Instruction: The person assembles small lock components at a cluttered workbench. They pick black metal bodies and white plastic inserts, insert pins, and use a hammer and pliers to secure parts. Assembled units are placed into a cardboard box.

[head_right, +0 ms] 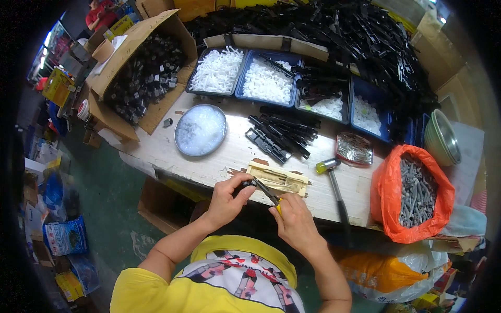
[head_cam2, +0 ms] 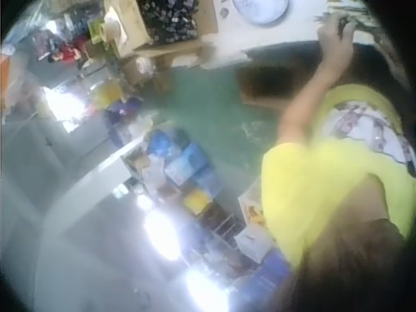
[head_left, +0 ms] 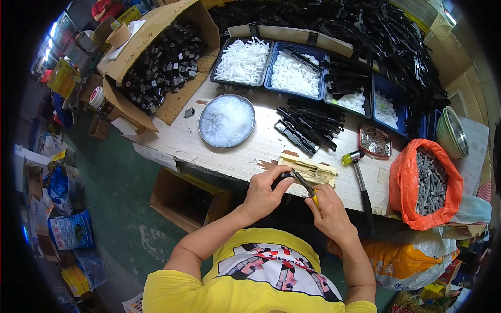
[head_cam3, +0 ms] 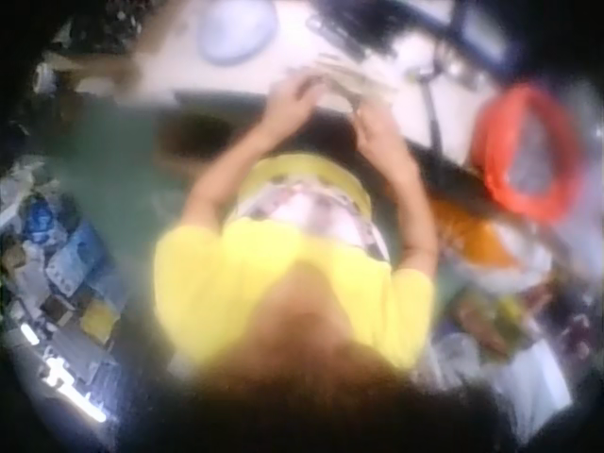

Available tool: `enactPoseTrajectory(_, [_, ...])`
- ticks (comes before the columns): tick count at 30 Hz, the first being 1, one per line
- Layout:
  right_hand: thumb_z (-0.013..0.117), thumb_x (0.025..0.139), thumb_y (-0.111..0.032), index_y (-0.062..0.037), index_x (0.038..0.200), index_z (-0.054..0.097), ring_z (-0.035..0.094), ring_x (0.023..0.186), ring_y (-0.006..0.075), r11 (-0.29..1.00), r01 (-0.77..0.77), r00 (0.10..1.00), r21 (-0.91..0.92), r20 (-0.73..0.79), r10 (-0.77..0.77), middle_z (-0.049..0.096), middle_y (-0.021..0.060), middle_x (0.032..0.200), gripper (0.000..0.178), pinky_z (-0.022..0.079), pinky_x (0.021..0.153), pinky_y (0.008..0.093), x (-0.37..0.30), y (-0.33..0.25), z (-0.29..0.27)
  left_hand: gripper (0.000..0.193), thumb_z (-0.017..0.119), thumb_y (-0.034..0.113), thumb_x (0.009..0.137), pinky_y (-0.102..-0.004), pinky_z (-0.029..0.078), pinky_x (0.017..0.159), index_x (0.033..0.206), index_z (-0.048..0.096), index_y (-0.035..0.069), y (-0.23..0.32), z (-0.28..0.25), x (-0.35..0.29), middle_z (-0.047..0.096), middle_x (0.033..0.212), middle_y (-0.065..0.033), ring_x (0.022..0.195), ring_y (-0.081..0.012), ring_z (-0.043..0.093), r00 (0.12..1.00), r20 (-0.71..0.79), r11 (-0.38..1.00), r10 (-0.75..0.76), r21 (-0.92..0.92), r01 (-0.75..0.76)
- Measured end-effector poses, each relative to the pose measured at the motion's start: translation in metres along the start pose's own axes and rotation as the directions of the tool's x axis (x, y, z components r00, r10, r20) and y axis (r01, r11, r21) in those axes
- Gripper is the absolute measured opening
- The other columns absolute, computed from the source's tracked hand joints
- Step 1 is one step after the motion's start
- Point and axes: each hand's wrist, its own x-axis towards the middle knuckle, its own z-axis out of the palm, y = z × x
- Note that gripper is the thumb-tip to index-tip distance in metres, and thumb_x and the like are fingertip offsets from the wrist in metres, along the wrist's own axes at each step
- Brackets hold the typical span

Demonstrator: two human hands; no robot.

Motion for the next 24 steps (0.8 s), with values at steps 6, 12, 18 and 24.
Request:
enactPoseTrajectory(6, [0.061, 0.077, -0.008, 0.0048, 0.078, 0.051, 0.053, 0.075, 0.0335, 1.000, -0.019, 0.983, 0.013, 0.182, 0.016, 0.051, 0.0164, 0.080, 0.017, 0.045, 0.064, 0.0397, 0.002, -0.005, -0.007, 0.017, 0.056, 0.015, 0.086, -0.0227, 0.040, 0.037, 0.097, 0.056, 0.002, -0.011, -0.030, 0.006, 0.056, 0.063, -0.0083, 0.044, -0.0135, 0.052, 0.708, 0.601, 0.423, -0.371, -0.569, 0.705])
enactPoseTrajectory(12, [0.062, 0.079, -0.013, 0.0040, 0.079, 0.050, 0.053, 0.076, 0.0342, 0.993, 0.113, 0.958, 0.019, 0.265, -0.114, 0.053, 0.0176, 0.087, 0.020, 0.045, 0.066, 0.0397, 0.011, -0.021, 0.001, 0.024, 0.057, 0.017, 0.085, -0.0288, 0.043, 0.038, 0.098, 0.052, -0.002, -0.027, -0.057, -0.018, 0.055, 0.064, -0.0121, 0.044, -0.0188, 0.052, 0.622, 0.741, 0.076, -0.251, -0.626, 0.776])
enactPoseTrajectory(18, [0.060, 0.079, -0.015, 0.0033, 0.076, 0.053, 0.049, 0.079, 0.0326, 0.996, 0.084, 0.993, 0.015, -0.084, -0.082, 0.052, 0.0183, 0.086, 0.019, 0.040, 0.072, 0.0404, 0.015, -0.004, 0.007, 0.031, 0.065, 0.025, 0.077, -0.0311, 0.048, 0.056, 0.102, 0.062, 0.006, -0.059, -0.131, -0.060, 0.061, 0.070, -0.0085, 0.059, -0.0194, 0.059, 0.815, 0.282, 0.861, -0.506, 0.219, 0.459])
enactPoseTrajectory(24, [0.055, 0.084, -0.016, 0.0033, 0.076, 0.051, 0.046, 0.071, 0.0358, 0.803, -0.424, 0.848, -0.420, -0.495, 0.189, 0.047, 0.0197, 0.077, 0.021, 0.036, 0.065, 0.0441, -0.026, 0.113, -0.040, 0.029, 0.069, 0.026, 0.071, -0.0333, 0.046, 0.058, 0.087, 0.065, 0.002, -0.041, -0.175, -0.055, 0.062, 0.070, -0.0134, 0.062, -0.0268, 0.059, 0.939, -0.244, 0.767, -0.243, 0.544, 0.340])
